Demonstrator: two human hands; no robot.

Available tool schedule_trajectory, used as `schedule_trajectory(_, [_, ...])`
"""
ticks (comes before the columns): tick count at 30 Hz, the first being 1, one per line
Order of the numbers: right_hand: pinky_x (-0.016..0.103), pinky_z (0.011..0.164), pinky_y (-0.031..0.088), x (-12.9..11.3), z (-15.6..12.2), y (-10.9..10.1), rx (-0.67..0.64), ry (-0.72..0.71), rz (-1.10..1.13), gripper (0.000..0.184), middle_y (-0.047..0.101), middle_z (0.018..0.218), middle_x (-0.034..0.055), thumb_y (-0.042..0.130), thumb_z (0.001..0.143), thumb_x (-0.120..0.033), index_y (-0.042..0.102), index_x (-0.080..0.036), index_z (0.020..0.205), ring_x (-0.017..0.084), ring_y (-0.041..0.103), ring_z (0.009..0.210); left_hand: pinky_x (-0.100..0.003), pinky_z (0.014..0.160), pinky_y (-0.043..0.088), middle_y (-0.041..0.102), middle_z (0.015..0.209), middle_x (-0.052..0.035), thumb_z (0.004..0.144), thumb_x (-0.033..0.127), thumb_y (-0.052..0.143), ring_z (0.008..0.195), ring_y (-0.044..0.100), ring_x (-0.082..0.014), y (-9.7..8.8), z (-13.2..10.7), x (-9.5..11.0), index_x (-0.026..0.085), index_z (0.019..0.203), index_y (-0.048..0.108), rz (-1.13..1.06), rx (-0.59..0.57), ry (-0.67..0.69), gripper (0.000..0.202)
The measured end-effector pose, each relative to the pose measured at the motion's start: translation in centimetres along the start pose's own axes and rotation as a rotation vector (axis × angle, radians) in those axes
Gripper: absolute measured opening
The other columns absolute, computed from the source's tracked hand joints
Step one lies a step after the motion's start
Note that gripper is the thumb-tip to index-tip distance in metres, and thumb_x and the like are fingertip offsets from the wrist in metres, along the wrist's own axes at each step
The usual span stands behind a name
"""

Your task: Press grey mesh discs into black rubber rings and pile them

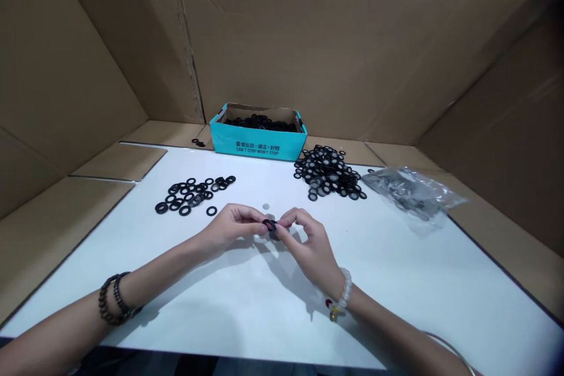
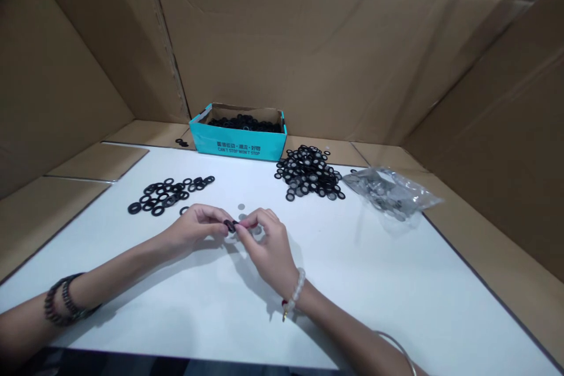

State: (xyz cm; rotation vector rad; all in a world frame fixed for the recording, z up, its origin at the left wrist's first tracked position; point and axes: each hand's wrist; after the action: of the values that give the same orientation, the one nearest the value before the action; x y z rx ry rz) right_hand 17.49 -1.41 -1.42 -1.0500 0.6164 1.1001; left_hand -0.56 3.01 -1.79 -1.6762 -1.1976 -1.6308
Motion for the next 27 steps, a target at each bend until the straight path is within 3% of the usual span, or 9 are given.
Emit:
schedule_trajectory(6, [0.032,0.069,0.046,-0.3,0.1,-0.1,0.027,-0.093,-0.037,0.007,0.063,0.080,0.0038,0.055,0.086,-0.024,0.060,-0.020,0.086,0.017,0.057,0.076,-0.023,0.058,0.044,0.072,0.075,-0.0064,0.060,0.025,0.080,0.064,0.060,-0.0131,0.2,0.1,0.1,0.015,0.067,0.073,0.061,0.077,0.029,0.014])
schedule_trajectory(11, [0.032,0.065,0.042,-0.3,-0.1,-0.2,0.036,-0.158,-0.123,0.008,0.059,0.070,0.0009,0.058,0.083,-0.019,0.056,-0.020,0.075,0.016,0.052,0.067,-0.025,0.059,0.045,0.072,0.073,-0.0069,0.059,0.028,0.079,0.063,0.061,-0.0154,-0.3,0.1,0.9,0.015,0.069,0.074,0.171,0.064,0.035,0.017])
schedule_trajectory(14, [0.030,0.064,0.042,-0.3,0.1,-0.4,0.076,-0.131,-0.080,0.009,0.057,0.069,0.0007,0.056,0.084,-0.020,0.055,-0.020,0.075,0.016,0.051,0.068,-0.025,0.059,0.045,0.072,0.076,-0.0075,0.066,0.036,0.073,0.063,0.061,-0.0154,-4.0,1.2,3.1,0.015,0.067,0.073,0.335,0.268,0.121,0.020])
schedule_trajectory(17, [0.030,0.064,0.042,-0.6,0.5,-0.7,0.095,-0.129,-0.062,0.009,0.057,0.070,0.0007,0.056,0.084,-0.020,0.054,-0.020,0.074,0.016,0.052,0.069,-0.025,0.066,0.045,0.073,0.081,-0.0066,0.070,0.038,0.067,0.072,0.063,-0.0175,-10.4,3.4,5.8,0.016,0.082,0.073,0.618,0.671,0.283,0.026])
schedule_trajectory(18, [0.029,0.064,0.042,-0.8,0.6,-0.8,0.101,-0.142,-0.061,0.010,0.057,0.070,0.0007,0.056,0.083,-0.020,0.054,-0.020,0.074,0.015,0.052,0.068,-0.025,0.066,0.045,0.072,0.080,-0.0062,0.073,0.038,0.064,0.074,0.063,-0.0179,-12.5,4.3,6.5,0.016,0.085,0.072,0.758,0.842,0.290,0.027])
schedule_trajectory(19, [0.029,0.064,0.042,-1.0,0.8,-0.9,0.108,-0.161,-0.062,0.010,0.056,0.069,0.0005,0.056,0.083,-0.019,0.054,-0.020,0.074,0.015,0.052,0.068,-0.026,0.067,0.044,0.072,0.082,-0.0082,0.074,0.034,0.062,0.077,0.063,-0.0196,-14.5,5.2,7.1,0.013,0.088,0.070,0.806,0.926,0.287,0.027])
schedule_trajectory(21, [0.029,0.063,0.042,-1.2,1.0,-1.0,0.127,-0.204,-0.070,0.010,0.056,0.068,0.0003,0.056,0.083,-0.018,0.054,-0.020,0.073,0.015,0.053,0.067,-0.028,0.067,0.043,0.072,0.082,-0.0113,0.072,0.025,0.061,0.080,0.063,-0.0227,-17.6,7.0,7.9,0.010,0.083,0.069,0.861,1.004,0.289,0.021])
schedule_trajectory(23, [0.029,0.062,0.042,-1.2,1.1,-0.9,0.141,-0.234,-0.083,0.010,0.057,0.068,0.0006,0.056,0.084,-0.017,0.054,-0.020,0.074,0.016,0.053,0.066,-0.028,0.068,0.042,0.071,0.075,-0.0102,0.067,0.020,0.063,0.078,0.062,-0.0240,-19.4,8.5,8.1,0.010,0.074,0.068,0.911,1.019,0.290,0.013])
schedule_trajectory(27, [0.030,0.062,0.043,-0.6,1.1,-0.8,0.149,-0.247,-0.099,0.011,0.057,0.066,-0.0001,0.055,0.083,-0.016,0.053,-0.020,0.073,0.015,0.053,0.064,-0.029,0.066,0.041,0.070,0.066,-0.0079,0.063,0.016,0.064,0.074,0.061,-0.0250,-20.4,10.5,7.5,0.013,0.065,0.068,0.996,0.958,0.291,0.005])
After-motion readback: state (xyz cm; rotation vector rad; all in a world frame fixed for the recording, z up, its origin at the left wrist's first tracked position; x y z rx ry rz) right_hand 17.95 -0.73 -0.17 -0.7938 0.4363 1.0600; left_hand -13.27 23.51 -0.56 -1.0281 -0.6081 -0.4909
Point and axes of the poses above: each hand's wrist, its own z-axis towards the middle knuckle, its own y-axis out of the palm, x = y × z
